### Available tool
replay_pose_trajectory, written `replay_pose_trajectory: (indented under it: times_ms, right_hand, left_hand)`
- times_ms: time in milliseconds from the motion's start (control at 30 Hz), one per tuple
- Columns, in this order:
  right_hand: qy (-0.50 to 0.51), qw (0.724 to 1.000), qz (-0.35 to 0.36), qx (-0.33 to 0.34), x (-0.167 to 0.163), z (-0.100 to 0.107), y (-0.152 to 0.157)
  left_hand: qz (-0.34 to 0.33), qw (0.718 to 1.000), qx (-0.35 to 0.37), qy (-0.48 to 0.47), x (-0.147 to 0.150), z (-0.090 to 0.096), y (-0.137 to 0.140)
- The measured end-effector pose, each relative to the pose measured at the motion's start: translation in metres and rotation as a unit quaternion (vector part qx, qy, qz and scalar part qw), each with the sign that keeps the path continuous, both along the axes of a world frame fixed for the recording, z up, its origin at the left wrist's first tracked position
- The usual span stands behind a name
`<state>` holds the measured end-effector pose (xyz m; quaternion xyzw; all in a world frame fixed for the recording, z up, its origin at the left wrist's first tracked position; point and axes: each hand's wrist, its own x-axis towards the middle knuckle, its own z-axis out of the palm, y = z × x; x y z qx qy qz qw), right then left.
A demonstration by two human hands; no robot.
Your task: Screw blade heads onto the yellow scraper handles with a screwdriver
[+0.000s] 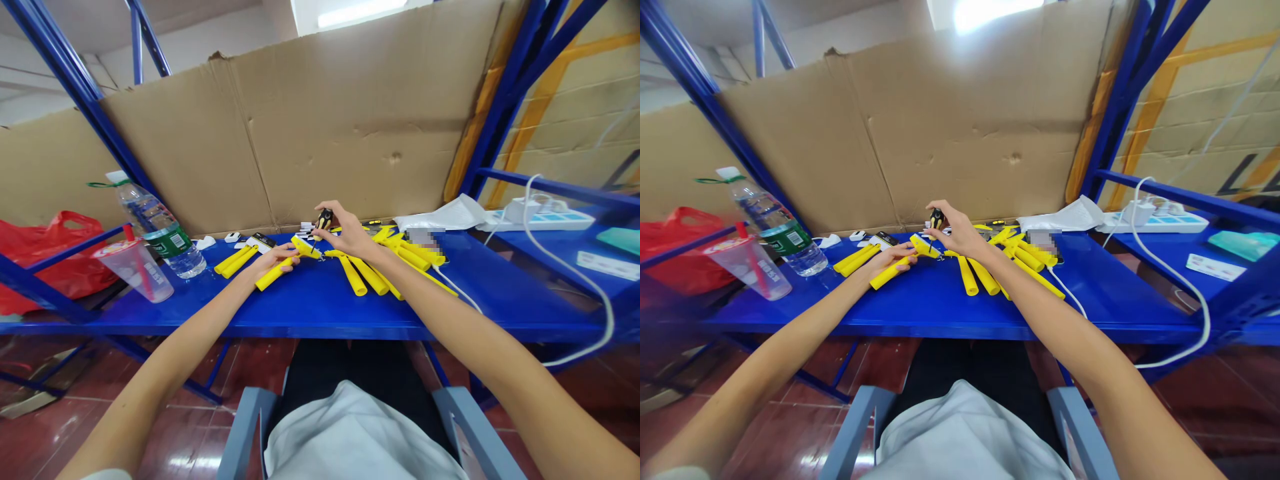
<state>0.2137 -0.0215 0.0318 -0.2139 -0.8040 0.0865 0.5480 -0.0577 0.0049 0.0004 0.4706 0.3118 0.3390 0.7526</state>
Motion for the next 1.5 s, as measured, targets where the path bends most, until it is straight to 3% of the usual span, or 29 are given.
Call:
replay_pose_trajectory:
  times_ms: [100, 300, 400, 533, 667, 800, 1000, 1167, 1267, 1500]
  right_hand:
    - [-0.018, 0.999, -0.022, 0.025, 0.0011, 0.0008, -0.0006]
    - [-0.018, 0.998, 0.053, -0.011, -0.0002, 0.0009, -0.0034]
    - [-0.018, 0.999, 0.032, -0.027, 0.0006, 0.0004, -0.0007]
    - [-0.022, 1.000, -0.019, 0.002, 0.0024, 0.0013, 0.0014]
    - [-0.034, 0.999, -0.003, 0.020, 0.0011, 0.0015, -0.0008]
    - [-0.020, 0.999, 0.038, -0.016, -0.0017, -0.0007, -0.0006]
    - [-0.015, 1.000, -0.006, -0.013, 0.0012, 0.0007, -0.0007]
    - [-0.009, 0.997, 0.059, -0.042, 0.0011, 0.0005, -0.0035]
    - [0.001, 0.997, 0.055, -0.058, 0.0001, -0.0014, -0.0009]
    - [-0.032, 0.999, 0.016, -0.006, -0.0022, -0.0017, 0.0010]
  left_hand:
    - [0.000, 1.000, 0.001, 0.001, 0.0007, 0.0010, -0.0013]
    - [0.025, 0.999, -0.011, -0.016, 0.0012, 0.0010, -0.0015]
    - [0.030, 0.999, -0.013, -0.020, 0.0017, 0.0007, -0.0022]
    - [0.023, 0.999, -0.009, -0.020, 0.0024, -0.0001, -0.0029]
    - [0.023, 0.999, -0.006, -0.025, 0.0017, -0.0014, -0.0010]
    - [0.030, 0.999, -0.005, -0.033, 0.0006, -0.0025, 0.0004]
    - [0.031, 0.999, -0.005, -0.029, 0.0020, -0.0019, -0.0024]
    - [0.046, 0.999, -0.006, -0.021, 0.0036, 0.0002, -0.0033]
    - [0.053, 0.999, -0.007, -0.012, 0.0047, 0.0009, -0.0033]
    - [0.042, 0.999, 0.004, -0.018, 0.0041, -0.0005, -0.0030]
